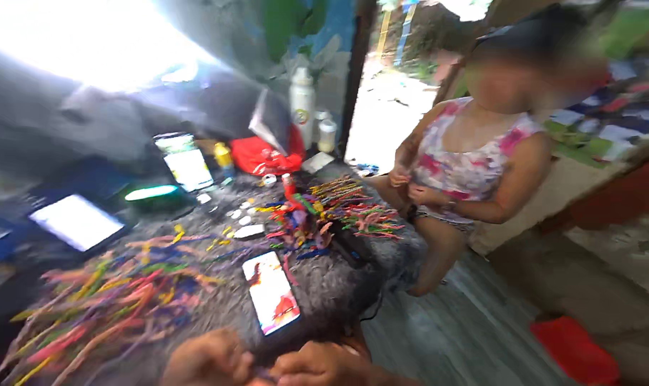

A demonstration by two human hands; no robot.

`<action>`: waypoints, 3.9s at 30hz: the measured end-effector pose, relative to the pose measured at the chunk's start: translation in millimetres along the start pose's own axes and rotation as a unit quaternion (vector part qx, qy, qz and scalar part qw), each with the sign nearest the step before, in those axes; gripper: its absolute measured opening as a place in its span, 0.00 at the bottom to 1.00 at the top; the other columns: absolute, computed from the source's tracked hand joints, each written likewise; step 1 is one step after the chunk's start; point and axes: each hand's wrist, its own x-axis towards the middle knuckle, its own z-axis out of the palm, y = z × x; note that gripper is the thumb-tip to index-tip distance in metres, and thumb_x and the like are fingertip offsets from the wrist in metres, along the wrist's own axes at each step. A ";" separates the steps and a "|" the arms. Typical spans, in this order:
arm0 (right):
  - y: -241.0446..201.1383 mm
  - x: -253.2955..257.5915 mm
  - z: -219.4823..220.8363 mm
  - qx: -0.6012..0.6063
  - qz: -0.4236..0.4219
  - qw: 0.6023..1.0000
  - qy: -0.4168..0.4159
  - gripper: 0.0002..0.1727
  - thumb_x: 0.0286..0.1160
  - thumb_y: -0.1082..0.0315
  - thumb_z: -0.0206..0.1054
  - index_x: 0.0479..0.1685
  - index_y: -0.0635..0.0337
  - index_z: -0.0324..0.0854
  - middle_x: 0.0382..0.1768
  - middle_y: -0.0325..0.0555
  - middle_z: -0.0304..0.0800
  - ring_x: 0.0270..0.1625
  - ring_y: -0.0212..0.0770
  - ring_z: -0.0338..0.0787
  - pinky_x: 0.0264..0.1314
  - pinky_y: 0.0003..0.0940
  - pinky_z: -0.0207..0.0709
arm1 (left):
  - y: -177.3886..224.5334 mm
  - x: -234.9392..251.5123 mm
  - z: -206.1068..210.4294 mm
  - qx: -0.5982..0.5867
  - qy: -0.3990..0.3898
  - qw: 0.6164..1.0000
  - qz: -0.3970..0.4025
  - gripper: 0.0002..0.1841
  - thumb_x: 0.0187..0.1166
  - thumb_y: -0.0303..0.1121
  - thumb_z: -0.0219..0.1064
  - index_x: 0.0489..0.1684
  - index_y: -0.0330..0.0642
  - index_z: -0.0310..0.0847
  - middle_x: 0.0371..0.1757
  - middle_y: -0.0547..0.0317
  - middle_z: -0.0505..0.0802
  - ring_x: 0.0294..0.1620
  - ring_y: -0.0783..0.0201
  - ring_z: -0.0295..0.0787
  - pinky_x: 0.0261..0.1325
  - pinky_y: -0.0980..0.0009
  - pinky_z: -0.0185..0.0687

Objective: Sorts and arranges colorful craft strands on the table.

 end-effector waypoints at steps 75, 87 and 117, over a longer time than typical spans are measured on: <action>66.3 20.3 -70.0 0.003 0.039 0.968 0.249 0.51 0.84 0.31 0.45 0.85 0.74 0.58 0.74 0.56 0.81 0.76 0.38 0.81 0.79 0.36 0.73 | 12.9 127.7 -54.7 0.167 0.226 0.911 -0.301 0.16 0.95 0.34 0.42 0.70 0.39 0.70 0.41 0.62 0.91 0.35 0.74 0.89 0.41 0.76 0.87; 64.5 13.3 -82.0 0.030 0.042 0.963 0.266 0.50 0.84 0.33 0.48 0.85 0.74 0.58 0.68 0.52 0.87 0.70 0.40 0.86 0.75 0.39 0.77 | -50.1 308.8 -95.1 0.118 0.243 0.955 -0.125 0.18 0.96 0.34 0.44 0.80 0.44 0.60 0.54 0.54 0.86 0.43 0.67 0.88 0.47 0.68 0.86; 77.8 0.9 -81.4 0.079 -0.010 0.977 0.197 0.45 0.86 0.37 0.50 0.83 0.71 0.63 0.63 0.47 0.91 0.67 0.35 0.88 0.76 0.35 0.77 | -192.2 338.5 -136.8 0.096 0.224 0.943 -0.228 0.19 0.93 0.34 0.51 0.79 0.41 0.68 0.59 0.46 0.89 0.49 0.58 0.90 0.50 0.57 0.88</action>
